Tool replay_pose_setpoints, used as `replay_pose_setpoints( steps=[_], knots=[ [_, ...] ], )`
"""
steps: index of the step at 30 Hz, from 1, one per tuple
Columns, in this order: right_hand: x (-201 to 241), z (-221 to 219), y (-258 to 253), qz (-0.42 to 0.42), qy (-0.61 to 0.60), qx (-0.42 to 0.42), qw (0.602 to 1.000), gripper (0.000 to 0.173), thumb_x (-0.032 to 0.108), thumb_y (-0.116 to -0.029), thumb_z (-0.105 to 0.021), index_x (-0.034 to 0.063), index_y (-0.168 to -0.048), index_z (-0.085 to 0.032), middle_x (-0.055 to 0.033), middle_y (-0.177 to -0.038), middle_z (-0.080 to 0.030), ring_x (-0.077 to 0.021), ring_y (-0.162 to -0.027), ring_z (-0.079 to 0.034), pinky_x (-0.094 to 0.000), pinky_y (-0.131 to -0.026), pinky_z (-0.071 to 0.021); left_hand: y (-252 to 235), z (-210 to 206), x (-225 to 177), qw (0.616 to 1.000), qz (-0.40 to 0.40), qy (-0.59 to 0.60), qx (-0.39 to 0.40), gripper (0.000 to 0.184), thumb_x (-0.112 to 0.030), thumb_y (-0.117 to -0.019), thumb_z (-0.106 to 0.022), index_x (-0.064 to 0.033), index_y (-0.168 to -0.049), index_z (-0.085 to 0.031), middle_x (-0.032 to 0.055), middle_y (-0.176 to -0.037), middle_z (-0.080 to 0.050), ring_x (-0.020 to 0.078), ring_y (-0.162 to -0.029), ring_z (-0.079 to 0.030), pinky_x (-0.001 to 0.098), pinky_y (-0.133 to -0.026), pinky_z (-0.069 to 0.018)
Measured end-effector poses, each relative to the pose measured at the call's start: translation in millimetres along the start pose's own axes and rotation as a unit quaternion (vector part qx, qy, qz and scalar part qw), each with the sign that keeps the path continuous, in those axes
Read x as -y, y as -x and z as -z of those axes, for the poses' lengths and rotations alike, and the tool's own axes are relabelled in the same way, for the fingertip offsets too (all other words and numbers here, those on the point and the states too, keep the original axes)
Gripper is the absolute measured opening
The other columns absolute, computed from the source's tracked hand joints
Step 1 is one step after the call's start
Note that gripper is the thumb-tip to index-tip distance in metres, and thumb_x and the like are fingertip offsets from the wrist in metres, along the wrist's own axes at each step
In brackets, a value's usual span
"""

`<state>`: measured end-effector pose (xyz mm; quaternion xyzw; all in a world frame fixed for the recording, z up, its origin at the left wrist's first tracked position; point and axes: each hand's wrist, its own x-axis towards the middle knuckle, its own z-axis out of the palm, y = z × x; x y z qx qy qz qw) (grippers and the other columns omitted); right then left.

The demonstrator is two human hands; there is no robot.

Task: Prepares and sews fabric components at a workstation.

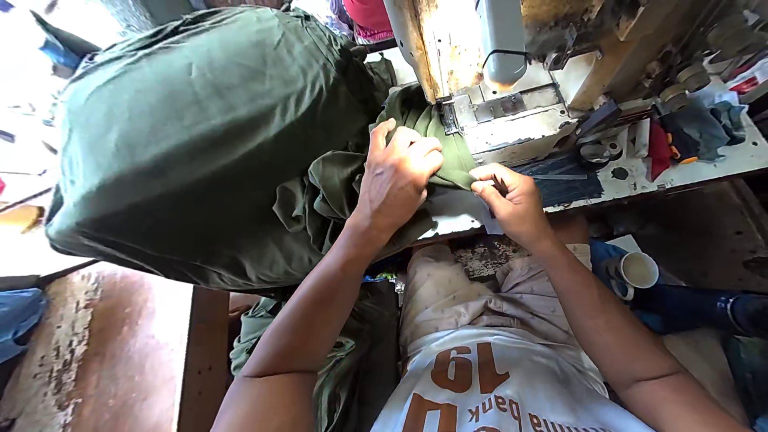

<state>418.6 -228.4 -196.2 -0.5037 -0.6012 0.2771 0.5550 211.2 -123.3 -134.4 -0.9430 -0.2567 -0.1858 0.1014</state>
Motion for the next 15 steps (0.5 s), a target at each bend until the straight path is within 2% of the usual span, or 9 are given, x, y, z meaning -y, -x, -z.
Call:
replay_pose_setpoints(
  steps=[3,7,9,11,12,15],
  knots=[
    [-5.3,-6.6,-19.4,0.002,-0.033,-0.015,0.999,0.015,0.008,-0.1005,-0.061,0.0030,-0.110,-0.072,-0.0052,-0.097,-0.072,-0.0100,-0.080,-0.067,-0.0270,-0.072,-0.0575,-9.5,-3.7,14.7,1.000,-0.014,0.011,-0.009,0.026,0.000,-0.0951,-0.049,-0.0121,-0.104,-0.071,0.0023,-0.126,-0.069,0.0286,-0.126,-0.058,0.0594,-0.116,-0.0309],
    [-7.7,-12.3,-34.4,0.029,-0.055,-0.026,0.998,0.014,0.003,-0.1000,-0.060,0.0012,-0.109,-0.071,-0.0078,-0.106,-0.073,-0.0120,-0.094,-0.069,-0.0284,-0.084,-0.0585,-14.9,4.1,21.1,0.997,-0.055,0.058,0.000,0.025,-0.006,-0.0914,-0.055,-0.0098,-0.110,-0.072,0.0121,-0.124,-0.064,0.0347,-0.124,-0.055,0.0560,-0.110,-0.0372],
    [-10.7,-14.4,-39.1,0.049,-0.059,-0.029,0.997,0.015,0.001,-0.1000,-0.059,0.0009,-0.109,-0.071,-0.0087,-0.109,-0.073,-0.0139,-0.099,-0.070,-0.0308,-0.088,-0.0588,-14.6,12.3,19.0,0.995,-0.058,0.075,0.033,0.024,-0.023,-0.0901,-0.062,-0.0115,-0.109,-0.072,0.0123,-0.128,-0.060,0.0342,-0.125,-0.053,0.0555,-0.108,-0.0380],
    [-14.4,-15.4,-42.6,0.067,-0.060,-0.025,0.996,0.016,0.000,-0.1002,-0.057,0.0005,-0.109,-0.070,-0.0093,-0.110,-0.073,-0.0153,-0.102,-0.069,-0.0322,-0.091,-0.0583,-13.3,20.1,23.1,0.994,-0.053,0.079,0.061,0.041,-0.051,-0.0951,-0.060,-0.0136,-0.108,-0.071,0.0109,-0.130,-0.058,0.0323,-0.126,-0.051,0.0542,-0.107,-0.0387],
    [-15.8,-15.3,-43.9,0.077,-0.057,-0.022,0.995,0.016,-0.001,-0.1002,-0.057,0.0001,-0.109,-0.070,-0.0097,-0.111,-0.073,-0.0157,-0.104,-0.069,-0.0325,-0.092,-0.0585,-12.9,24.0,29.0,0.994,-0.047,0.077,0.069,0.051,-0.062,-0.0945,-0.058,-0.0141,-0.106,-0.071,0.0112,-0.129,-0.058,0.0330,-0.125,-0.052,0.0550,-0.104,-0.0402],
    [-19.3,-15.0,-45.8,0.094,-0.036,-0.018,0.995,0.016,-0.001,-0.1002,-0.057,-0.0013,-0.110,-0.070,-0.0106,-0.113,-0.072,-0.0158,-0.106,-0.069,-0.0323,-0.094,-0.0586,-8.9,40.3,58.3,0.993,-0.014,0.047,0.108,0.059,-0.072,-0.0932,-0.052,-0.0151,-0.096,-0.068,0.0123,-0.128,-0.058,0.0385,-0.123,-0.052,0.0627,-0.098,-0.0417]
  ],
)
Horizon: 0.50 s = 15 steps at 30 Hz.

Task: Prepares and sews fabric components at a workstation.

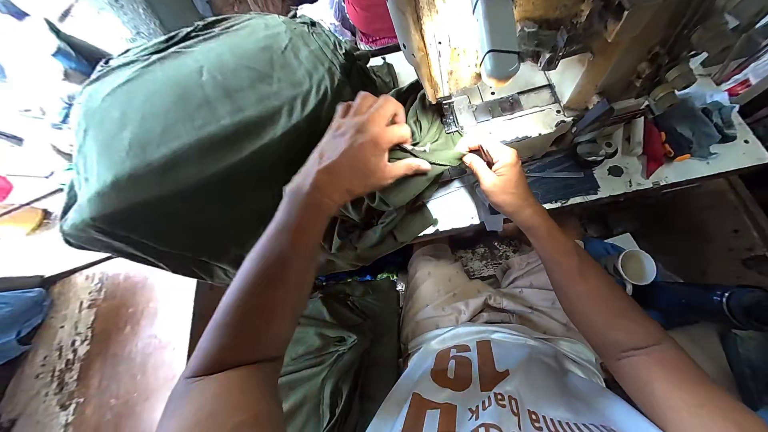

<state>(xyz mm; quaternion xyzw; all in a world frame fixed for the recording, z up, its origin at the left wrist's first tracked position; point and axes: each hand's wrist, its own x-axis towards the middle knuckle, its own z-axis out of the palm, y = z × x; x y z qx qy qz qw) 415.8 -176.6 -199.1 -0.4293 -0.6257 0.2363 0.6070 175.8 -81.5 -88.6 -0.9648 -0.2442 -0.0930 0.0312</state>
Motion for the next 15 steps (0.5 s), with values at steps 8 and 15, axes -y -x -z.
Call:
replay_pose_setpoints(
  steps=[8,15],
  knots=[
    [25.3,15.3,-3.2,0.009,0.112,0.118,0.987,0.016,0.010,-0.1021,-0.058,0.0048,-0.110,-0.071,-0.0060,-0.103,-0.070,-0.0109,-0.089,-0.066,-0.0297,-0.082,-0.0570,29.7,36.5,-1.5,0.992,-0.050,0.109,-0.034,0.028,-0.039,-0.0921,-0.072,-0.0116,-0.091,-0.071,0.0051,-0.131,-0.066,0.0261,-0.129,-0.057,0.0525,-0.113,-0.0428],
    [61.7,23.7,56.6,0.051,0.101,0.155,0.981,0.013,0.006,-0.0984,-0.066,0.0034,-0.109,-0.074,-0.0057,-0.112,-0.072,-0.0138,-0.108,-0.068,-0.0328,-0.096,-0.0592,45.3,-7.1,-77.6,0.968,-0.114,0.183,-0.131,0.029,-0.043,-0.0926,-0.074,-0.0137,-0.097,-0.075,-0.0012,-0.080,-0.069,0.0116,-0.072,-0.065,0.0328,-0.064,-0.0528]
  ],
)
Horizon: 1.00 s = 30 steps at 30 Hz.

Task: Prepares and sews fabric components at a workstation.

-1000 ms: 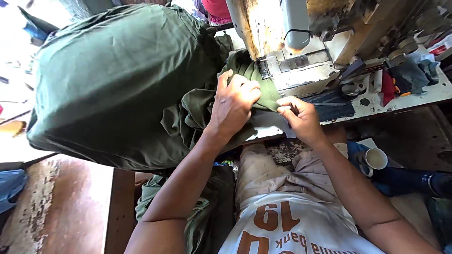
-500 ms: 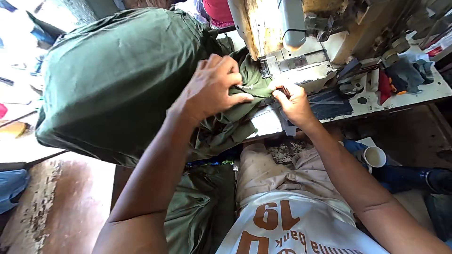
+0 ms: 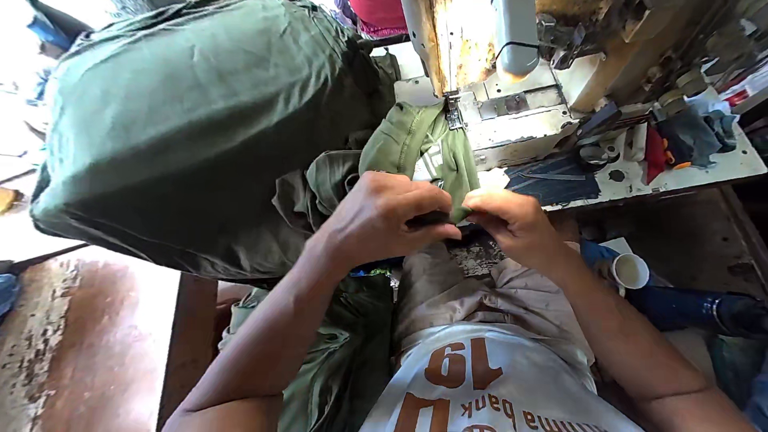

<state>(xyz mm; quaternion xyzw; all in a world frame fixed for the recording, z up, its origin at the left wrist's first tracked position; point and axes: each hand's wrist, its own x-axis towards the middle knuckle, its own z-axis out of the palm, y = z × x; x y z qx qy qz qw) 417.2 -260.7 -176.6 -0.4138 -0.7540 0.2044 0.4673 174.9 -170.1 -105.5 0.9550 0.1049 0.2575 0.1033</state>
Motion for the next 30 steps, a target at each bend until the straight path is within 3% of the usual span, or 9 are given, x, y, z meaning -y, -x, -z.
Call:
replay_pose_setpoints(
  steps=[1,2,4,5,7,12,21,25,30],
  knots=[
    [-0.2,-2.3,5.5,-0.005,-0.006,-0.011,1.000,0.013,0.005,-0.0984,-0.066,0.0029,-0.108,-0.074,-0.0062,-0.112,-0.072,-0.0139,-0.108,-0.069,-0.0327,-0.095,-0.0597,2.6,-16.5,-1.0,0.998,-0.004,-0.034,-0.044,0.036,-0.048,-0.0901,-0.076,-0.0133,-0.100,-0.075,0.0018,-0.085,-0.070,0.0154,-0.078,-0.065,0.0358,-0.072,-0.0528],
    [-0.2,-4.2,9.6,-0.012,-0.011,-0.023,1.000,0.013,0.004,-0.0983,-0.066,0.0027,-0.109,-0.074,-0.0064,-0.111,-0.071,-0.0137,-0.106,-0.069,-0.0323,-0.093,-0.0608,4.7,-32.3,-2.0,0.994,0.003,-0.087,-0.073,0.044,-0.053,-0.0872,-0.077,-0.0146,-0.108,-0.076,0.0058,-0.098,-0.070,0.0218,-0.094,-0.066,0.0436,-0.090,-0.0519],
    [0.2,-6.5,14.6,-0.024,-0.021,-0.050,0.998,0.012,0.003,-0.0977,-0.067,0.0020,-0.108,-0.073,-0.0072,-0.110,-0.071,-0.0137,-0.100,-0.070,-0.0320,-0.087,-0.0630,7.1,-60.8,1.9,0.982,0.034,-0.166,-0.081,0.055,-0.051,-0.0863,-0.077,-0.0203,-0.132,-0.069,0.0141,-0.136,-0.060,0.0365,-0.129,-0.053,0.0636,-0.118,-0.0276],
    [0.9,-7.1,16.9,-0.030,-0.022,-0.061,0.997,0.012,0.003,-0.0972,-0.068,0.0012,-0.108,-0.073,-0.0078,-0.110,-0.071,-0.0138,-0.099,-0.071,-0.0317,-0.087,-0.0631,9.0,-72.6,6.7,0.976,0.060,-0.193,-0.081,0.053,-0.040,-0.0882,-0.075,-0.0228,-0.137,-0.065,0.0159,-0.149,-0.052,0.0409,-0.141,-0.044,0.0701,-0.120,-0.0177],
    [1.7,-8.1,21.9,-0.041,-0.014,-0.074,0.996,0.012,0.004,-0.0969,-0.069,0.0003,-0.107,-0.073,-0.0081,-0.110,-0.071,-0.0135,-0.099,-0.070,-0.0306,-0.086,-0.0626,14.2,-86.2,18.1,0.960,0.121,-0.233,-0.094,0.040,-0.018,-0.0917,-0.067,-0.0265,-0.131,-0.069,0.0143,-0.157,-0.047,0.0421,-0.149,-0.035,0.0747,-0.119,-0.0117],
    [-1.1,-11.9,30.7,-0.073,-0.042,-0.089,0.992,0.011,0.003,-0.0965,-0.069,0.0009,-0.107,-0.074,-0.0075,-0.111,-0.071,-0.0133,-0.100,-0.070,-0.0300,-0.086,-0.0625,13.9,-68.4,14.3,0.945,0.178,-0.268,-0.062,0.018,-0.019,-0.0886,-0.069,-0.0219,-0.104,-0.076,0.0114,-0.156,-0.048,0.0393,-0.149,-0.035,0.0724,-0.120,-0.0148],
    [-19.0,-16.4,5.1,-0.151,-0.056,-0.126,0.979,0.011,0.009,-0.0999,-0.065,0.0054,-0.107,-0.073,-0.0036,-0.096,-0.069,-0.0095,-0.069,-0.064,-0.0264,-0.057,-0.0570,-11.3,-48.2,34.2,0.946,0.158,-0.279,-0.039,0.015,-0.012,-0.0919,-0.063,-0.0148,-0.104,-0.072,0.0127,-0.151,-0.051,0.0394,-0.140,-0.046,0.0690,-0.118,-0.0223],
    [-25.0,-17.3,-12.8,-0.177,-0.052,-0.133,0.974,0.012,0.014,-0.1013,-0.064,0.0081,-0.108,-0.072,-0.0023,-0.091,-0.068,-0.0102,-0.068,-0.060,-0.0271,-0.059,-0.0524,-21.8,-41.4,54.7,0.950,0.130,-0.280,-0.051,0.013,-0.010,-0.0948,-0.058,-0.0120,-0.101,-0.070,0.0135,-0.143,-0.056,0.0376,-0.132,-0.052,0.0638,-0.117,-0.0269],
    [-43.2,-23.3,-42.1,-0.125,-0.101,-0.166,0.973,0.012,0.006,-0.0987,-0.064,0.0009,-0.106,-0.072,-0.0069,-0.095,-0.071,-0.0103,-0.078,-0.066,-0.0263,-0.071,-0.0571,-28.1,-32.1,74.1,0.964,0.102,-0.236,-0.062,0.018,-0.006,-0.0938,-0.055,-0.0104,-0.104,-0.070,0.0146,-0.134,-0.059,0.0377,-0.128,-0.051,0.0552,-0.113,-0.0347]
  ],
)
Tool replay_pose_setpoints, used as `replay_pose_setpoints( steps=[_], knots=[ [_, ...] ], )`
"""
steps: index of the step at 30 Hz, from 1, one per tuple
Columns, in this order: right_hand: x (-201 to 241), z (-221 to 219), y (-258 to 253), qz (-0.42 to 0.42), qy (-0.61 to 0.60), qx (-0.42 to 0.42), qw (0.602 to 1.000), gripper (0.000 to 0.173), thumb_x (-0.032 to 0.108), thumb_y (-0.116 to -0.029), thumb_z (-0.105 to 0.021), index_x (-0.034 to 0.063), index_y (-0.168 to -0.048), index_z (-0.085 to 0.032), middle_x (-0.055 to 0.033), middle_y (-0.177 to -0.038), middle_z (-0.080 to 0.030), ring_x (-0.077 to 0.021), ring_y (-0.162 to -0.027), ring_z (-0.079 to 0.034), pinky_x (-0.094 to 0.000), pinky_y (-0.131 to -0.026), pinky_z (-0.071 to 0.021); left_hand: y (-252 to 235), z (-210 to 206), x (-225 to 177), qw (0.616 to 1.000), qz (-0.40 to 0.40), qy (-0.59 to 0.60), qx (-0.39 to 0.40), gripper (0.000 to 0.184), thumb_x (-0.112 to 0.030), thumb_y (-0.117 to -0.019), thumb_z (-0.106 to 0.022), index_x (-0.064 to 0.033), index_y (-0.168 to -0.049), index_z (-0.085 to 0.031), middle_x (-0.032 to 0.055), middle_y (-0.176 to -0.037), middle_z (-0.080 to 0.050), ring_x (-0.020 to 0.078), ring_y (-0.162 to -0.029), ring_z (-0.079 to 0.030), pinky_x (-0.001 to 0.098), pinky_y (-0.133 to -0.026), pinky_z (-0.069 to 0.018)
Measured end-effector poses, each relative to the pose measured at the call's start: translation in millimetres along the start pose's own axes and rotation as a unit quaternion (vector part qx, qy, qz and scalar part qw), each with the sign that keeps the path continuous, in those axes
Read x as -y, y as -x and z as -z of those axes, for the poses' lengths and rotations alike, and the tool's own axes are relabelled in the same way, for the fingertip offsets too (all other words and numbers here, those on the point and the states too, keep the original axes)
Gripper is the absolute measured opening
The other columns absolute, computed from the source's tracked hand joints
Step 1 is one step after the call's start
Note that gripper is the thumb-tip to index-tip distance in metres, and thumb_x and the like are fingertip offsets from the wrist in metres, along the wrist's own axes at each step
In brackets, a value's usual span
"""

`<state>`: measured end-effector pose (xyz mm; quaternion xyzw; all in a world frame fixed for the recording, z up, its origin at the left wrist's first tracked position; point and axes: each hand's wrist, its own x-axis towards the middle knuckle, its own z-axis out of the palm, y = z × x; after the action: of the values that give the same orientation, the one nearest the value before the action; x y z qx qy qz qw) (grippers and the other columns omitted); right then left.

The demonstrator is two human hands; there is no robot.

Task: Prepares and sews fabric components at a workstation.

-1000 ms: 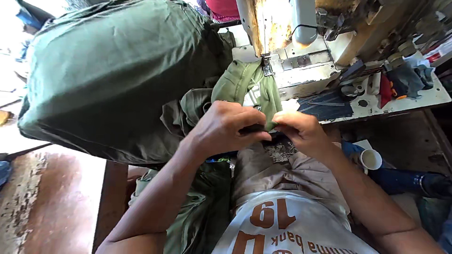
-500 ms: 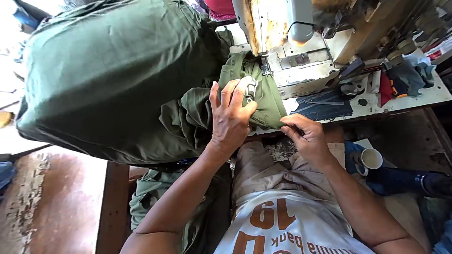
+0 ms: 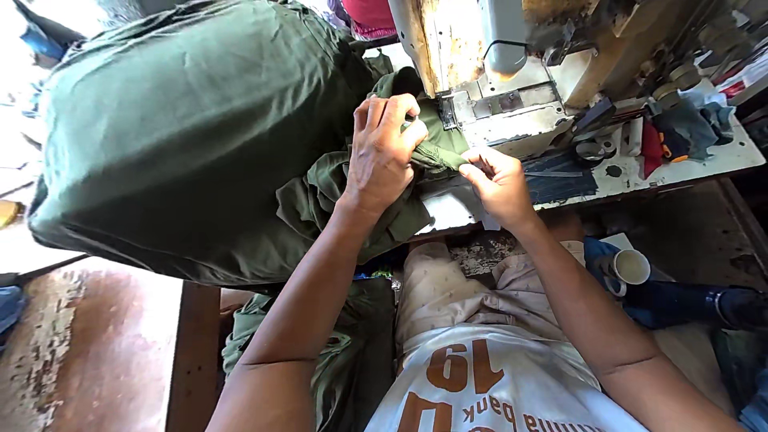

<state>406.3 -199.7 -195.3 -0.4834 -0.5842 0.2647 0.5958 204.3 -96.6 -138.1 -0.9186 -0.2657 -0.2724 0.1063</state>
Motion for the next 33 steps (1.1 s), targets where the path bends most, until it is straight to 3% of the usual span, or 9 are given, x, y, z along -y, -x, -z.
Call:
replay_pose_setpoints(
  steps=[8,11,15,19,23,25,27,29,33],
  knots=[
    [-9.2,-4.9,-16.3,0.074,-0.005,-0.005,0.997,0.014,-0.001,-0.0976,-0.062,-0.0009,-0.107,-0.072,-0.0101,-0.105,-0.073,-0.0137,-0.093,-0.070,-0.0300,-0.083,-0.0597,-9.9,56.6,12.7,0.990,-0.003,0.001,0.138,0.066,-0.077,-0.0896,-0.054,-0.0129,-0.097,-0.068,0.0166,-0.141,-0.053,0.0435,-0.132,-0.046,0.0673,-0.114,-0.0291],
    [-11.5,-3.9,-17.8,0.082,-0.005,0.005,0.997,0.014,-0.002,-0.0980,-0.061,-0.0015,-0.107,-0.071,-0.0107,-0.107,-0.072,-0.0143,-0.096,-0.069,-0.0303,-0.085,-0.0596,-9.9,85.2,43.0,0.983,0.019,-0.020,0.181,0.065,-0.073,-0.0904,-0.056,-0.0100,-0.097,-0.071,0.0206,-0.145,-0.050,0.0493,-0.135,-0.042,0.0723,-0.110,-0.0299],
    [2.2,7.4,-20.7,0.071,0.048,0.075,0.993,0.014,0.005,-0.0994,-0.061,0.0024,-0.108,-0.072,-0.0077,-0.106,-0.071,-0.0115,-0.094,-0.068,-0.0294,-0.085,-0.0585,-1.8,117.4,29.7,0.984,-0.055,0.107,0.129,0.036,-0.045,-0.0931,-0.070,-0.0091,-0.087,-0.069,0.0120,-0.146,-0.054,0.0336,-0.139,-0.046,0.0541,-0.113,-0.0398],
    [39.7,25.2,4.0,0.093,0.051,0.207,0.973,0.014,0.006,-0.0971,-0.066,0.0036,-0.109,-0.073,-0.0058,-0.107,-0.070,-0.0095,-0.084,-0.065,-0.0269,-0.075,-0.0578,23.2,95.0,-19.2,0.952,-0.086,0.280,0.090,0.013,-0.021,-0.0926,-0.073,-0.0096,-0.086,-0.070,0.0038,-0.104,-0.074,0.0198,-0.105,-0.070,0.0437,-0.098,-0.0579],
    [44.4,25.9,39.5,0.115,0.046,0.181,0.976,0.010,0.003,-0.0962,-0.068,0.0011,-0.105,-0.073,-0.0074,-0.108,-0.072,-0.0141,-0.102,-0.069,-0.0320,-0.092,-0.0603,41.9,49.1,-48.3,0.959,-0.058,0.276,0.017,0.026,-0.036,-0.0909,-0.078,-0.0107,-0.091,-0.071,0.0001,-0.080,-0.069,0.0097,-0.073,-0.065,0.0296,-0.067,-0.0553],
    [41.4,27.1,50.4,0.102,0.044,0.157,0.981,0.010,0.002,-0.0971,-0.067,0.0005,-0.106,-0.072,-0.0076,-0.107,-0.071,-0.0141,-0.100,-0.069,-0.0319,-0.088,-0.0618,44.8,26.4,-49.4,0.985,-0.074,0.154,-0.013,0.043,-0.051,-0.0878,-0.077,-0.0154,-0.111,-0.074,0.0054,-0.105,-0.071,0.0217,-0.098,-0.065,0.0431,-0.092,-0.0485],
    [38.8,30.2,58.4,0.096,0.049,0.131,0.986,0.010,0.002,-0.0969,-0.068,-0.0007,-0.106,-0.072,-0.0083,-0.107,-0.071,-0.0143,-0.099,-0.070,-0.0313,-0.087,-0.0620,44.5,7.4,-41.4,0.996,-0.071,0.052,0.016,0.046,-0.034,-0.0896,-0.070,-0.0245,-0.135,-0.067,0.0121,-0.141,-0.058,0.0372,-0.131,-0.050,0.0623,-0.117,-0.0267],
    [37.6,34.2,63.2,0.084,0.061,0.108,0.989,0.010,0.002,-0.0961,-0.069,-0.0011,-0.105,-0.073,-0.0085,-0.107,-0.071,-0.0135,-0.099,-0.070,-0.0296,-0.087,-0.0615,44.4,-1.3,-34.1,0.999,-0.036,0.014,0.039,0.040,-0.014,-0.0900,-0.063,-0.0250,-0.127,-0.070,0.0134,-0.156,-0.047,0.0427,-0.144,-0.039,0.0720,-0.119,-0.0150],
    [35.6,41.2,69.9,0.047,0.042,0.100,0.993,0.011,0.004,-0.0969,-0.068,-0.0004,-0.106,-0.072,-0.0078,-0.108,-0.071,-0.0130,-0.093,-0.070,-0.0292,-0.081,-0.0623,39.3,20.1,-42.5,0.998,-0.026,-0.020,0.055,0.017,-0.023,-0.0913,-0.060,-0.0172,-0.099,-0.074,0.0138,-0.148,-0.054,0.0428,-0.137,-0.048,0.0720,-0.113,-0.0262]
  ],
)
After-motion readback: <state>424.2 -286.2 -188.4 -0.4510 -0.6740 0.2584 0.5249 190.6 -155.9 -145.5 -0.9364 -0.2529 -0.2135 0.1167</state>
